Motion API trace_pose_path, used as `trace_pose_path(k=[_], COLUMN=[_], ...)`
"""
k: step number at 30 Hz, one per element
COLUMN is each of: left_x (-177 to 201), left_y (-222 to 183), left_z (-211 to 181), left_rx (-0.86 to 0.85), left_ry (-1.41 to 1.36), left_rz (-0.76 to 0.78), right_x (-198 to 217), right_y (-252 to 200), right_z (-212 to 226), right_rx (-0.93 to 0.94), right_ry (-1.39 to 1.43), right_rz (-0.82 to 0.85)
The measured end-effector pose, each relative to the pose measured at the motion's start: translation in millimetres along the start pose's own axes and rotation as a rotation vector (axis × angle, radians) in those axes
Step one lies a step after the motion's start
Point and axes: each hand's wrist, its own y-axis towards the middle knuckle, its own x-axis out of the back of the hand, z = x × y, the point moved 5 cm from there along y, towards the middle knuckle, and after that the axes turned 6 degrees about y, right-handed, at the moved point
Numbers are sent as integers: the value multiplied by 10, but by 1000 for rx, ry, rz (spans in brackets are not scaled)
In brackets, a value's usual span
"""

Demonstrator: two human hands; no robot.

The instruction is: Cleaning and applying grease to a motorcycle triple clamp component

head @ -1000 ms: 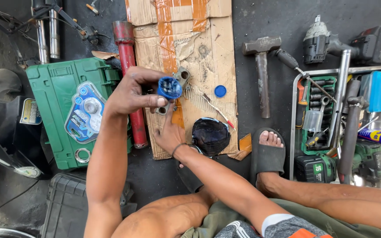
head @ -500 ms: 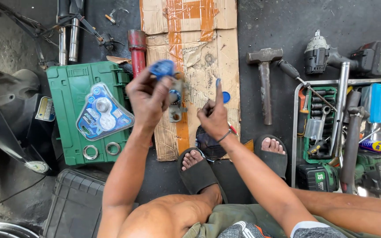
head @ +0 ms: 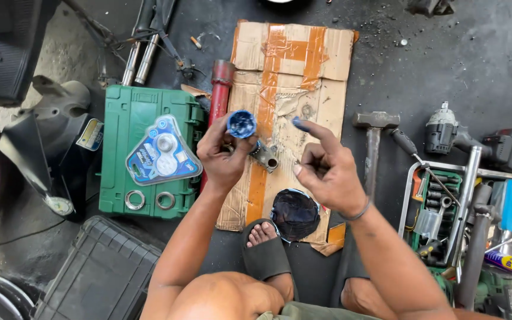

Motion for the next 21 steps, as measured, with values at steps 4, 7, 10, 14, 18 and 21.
trace_pose_path(k=[4, 7, 10, 14, 18, 21], left_x=[-69, -89, -65, -96, -148, -181], left_y=[106, 85, -5, 2, -17, 1], left_z=[-236, -255, -182, -240, -173, -219], left_rx=[-263, -289, -299, -376, -405, -443], left_ry=[169, 222, 255, 282, 359, 414], left_rz=[61, 61, 36, 35, 38, 65], right_x=[-303, -412, -487, -598, -633, -574], right_y=[240, 303, 305, 309, 348, 390], right_z=[343, 338, 282, 261, 181, 110], right_rx=[185, 234, 222, 161, 104, -37], right_ry=[-528, -702, -800, -778, -608, -446], right_rz=[237, 339, 378, 397, 365, 356])
